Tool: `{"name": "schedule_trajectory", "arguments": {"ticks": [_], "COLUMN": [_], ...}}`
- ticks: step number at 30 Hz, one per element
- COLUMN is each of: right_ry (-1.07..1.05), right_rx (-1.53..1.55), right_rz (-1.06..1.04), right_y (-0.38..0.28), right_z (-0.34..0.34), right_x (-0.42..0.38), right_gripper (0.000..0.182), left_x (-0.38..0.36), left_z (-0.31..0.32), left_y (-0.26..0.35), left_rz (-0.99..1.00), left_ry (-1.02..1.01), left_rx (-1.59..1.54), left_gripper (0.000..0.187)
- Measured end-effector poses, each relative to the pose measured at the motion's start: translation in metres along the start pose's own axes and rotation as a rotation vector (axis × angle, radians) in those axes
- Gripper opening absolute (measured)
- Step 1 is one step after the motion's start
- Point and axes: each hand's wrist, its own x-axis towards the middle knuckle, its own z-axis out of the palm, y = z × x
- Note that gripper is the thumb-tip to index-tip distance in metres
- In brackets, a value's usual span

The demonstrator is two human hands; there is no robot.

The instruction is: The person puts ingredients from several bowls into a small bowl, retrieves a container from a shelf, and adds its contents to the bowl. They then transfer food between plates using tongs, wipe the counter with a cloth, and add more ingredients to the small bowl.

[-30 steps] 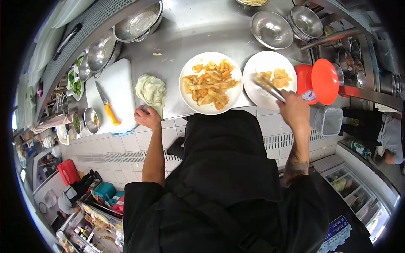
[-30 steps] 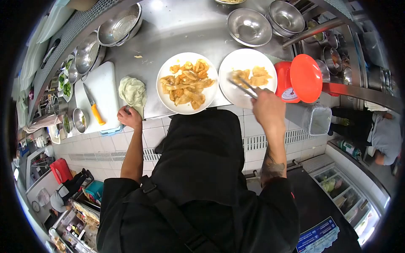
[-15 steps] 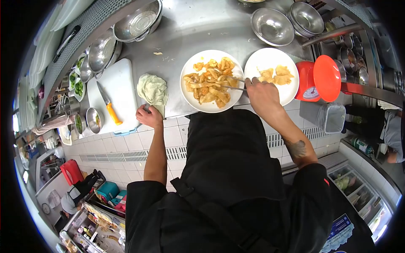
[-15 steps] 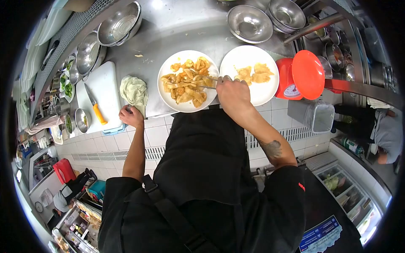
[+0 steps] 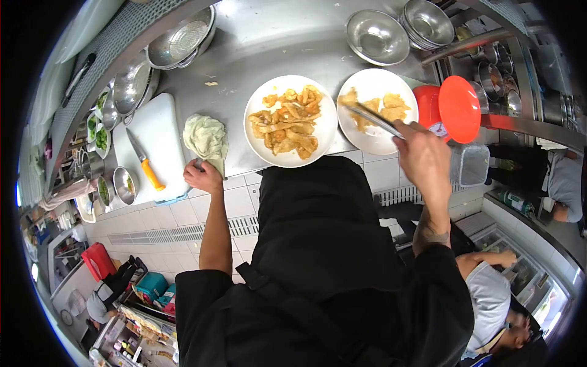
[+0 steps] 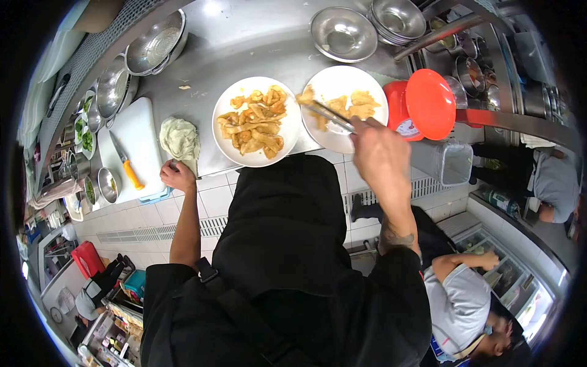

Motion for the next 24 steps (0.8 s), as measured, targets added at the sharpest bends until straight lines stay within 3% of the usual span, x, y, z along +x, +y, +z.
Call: {"name": "schedule_trajectory", "arguments": {"ticks": [3,6,11,13,17,20,24], "right_ry": [0.042,-0.270,-0.068,-0.056,-0.071,-0.165,-0.138], "right_rx": [-0.002,-0.123,0.026,0.022,0.176,0.106,0.004], "right_rz": [0.165,0.316,0.329,0.253,-0.133,-0.256,-0.332], "right_y": [0.033,0.063,0.048,0.029,-0.021,-0.056,-0.074], "right_z": [0.001,0.034,-0.007,-0.013,0.039,0.078,0.112], "right_x": [-0.002,0.016,-0.005,-0.006,0.017,0.039,0.059], "right_gripper": [0.024,0.031,0.034,0.036,0.030,0.020,0.021], "left_x": [0.001,0.001,0.003,0.005,0.002,0.002,0.002], "left_z": [0.000,-0.001,-0.001,-0.003,-0.001,-0.001,-0.002], "left_y": [0.000,-0.001,0.001,0.002,-0.001,0.001,0.000], "left_rz": [-0.030,0.026,0.051,0.081,-0.007,-0.032,-0.040], "left_ry": [-0.025,0.004,0.050,0.037,-0.017,-0.034,-0.038], "left_rx": [0.006,0.017,-0.001,-0.002,-0.010,-0.001,-0.026], "left_gripper": [0.026,0.026,0.024,0.023,0.025,0.025,0.025]}}
